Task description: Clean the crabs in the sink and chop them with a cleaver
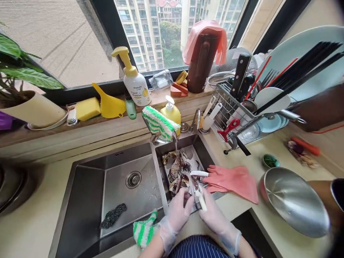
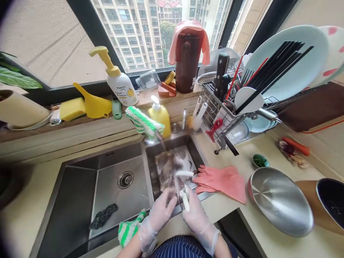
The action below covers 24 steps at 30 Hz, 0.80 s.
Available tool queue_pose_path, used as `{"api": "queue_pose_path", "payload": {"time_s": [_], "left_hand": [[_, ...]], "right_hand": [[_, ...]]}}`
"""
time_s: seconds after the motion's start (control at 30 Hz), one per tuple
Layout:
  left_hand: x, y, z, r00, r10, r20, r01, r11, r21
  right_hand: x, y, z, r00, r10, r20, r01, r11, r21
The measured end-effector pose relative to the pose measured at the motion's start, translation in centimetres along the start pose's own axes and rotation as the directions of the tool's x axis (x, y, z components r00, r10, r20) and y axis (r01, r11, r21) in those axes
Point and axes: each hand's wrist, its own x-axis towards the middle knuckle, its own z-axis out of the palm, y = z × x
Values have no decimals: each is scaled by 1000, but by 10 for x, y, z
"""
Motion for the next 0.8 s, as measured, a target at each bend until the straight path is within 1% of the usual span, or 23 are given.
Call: {"api": "queue_pose_path", "payload": {"time_s": [0.03,0.1,0.13,0.17,0.23,0.27,0.3,0.33,0.4,0.5,0.57,0.6,0.63,0.67,0.7,0.73,0.77,0.8], "left_hand": [[4,-3,-11,999,34,-36,-34,999,0],[18,-4,-35,987,104,-121,-95,992,78],[26,-2,-46,981,162,-109,-147,980,134],[35,3,-55,973,225,-43,-214,960,179],[51,15,-66,939,300,166,-333,914,232],[57,22,-67,914,306,268,-371,897,241],[61,28,-65,889,300,345,-394,886,246],[63,33,-60,873,289,393,-404,880,250],[63,38,-47,866,276,417,-406,875,265],[59,39,-24,885,257,388,-399,848,349],[57,37,-18,909,241,341,-376,828,416],[56,36,-19,925,240,294,-353,828,435],[56,34,-22,944,240,226,-319,840,438],[56,33,-27,962,236,136,-272,864,424],[55,31,-34,975,221,24,-213,897,387],[55,30,-41,977,185,-102,-143,934,326],[54,28,-47,967,129,-221,-74,968,238],[53,26,-52,944,56,-325,-15,992,128]], "right_hand": [[-2,0,-7,1000,-5,-14,4,992,-130],[-6,-1,-20,999,46,-5,-45,930,-364],[-7,-2,-25,996,86,10,-72,880,-470],[-9,-5,-31,992,123,26,-87,820,-566],[-12,-12,-40,985,158,71,-60,697,-714],[-13,-16,-43,983,158,98,-29,649,-760],[-14,-20,-47,981,152,124,5,612,-791],[-15,-23,-50,979,140,147,38,584,-811],[-14,-27,-54,975,118,189,98,535,-839],[-8,-29,-58,962,122,243,160,467,-870],[-2,-27,-61,957,135,257,175,440,-881],[2,-24,-64,958,138,253,171,434,-885],[5,-21,-69,961,138,239,159,434,-887],[7,-18,-74,966,137,221,138,449,-883],[10,-14,-81,970,133,204,115,487,-866],[12,-9,-90,974,116,193,97,557,-825],[14,-5,-99,979,90,184,82,653,-753],[15,-1,-108,985,54,167,68,760,-647]]}}
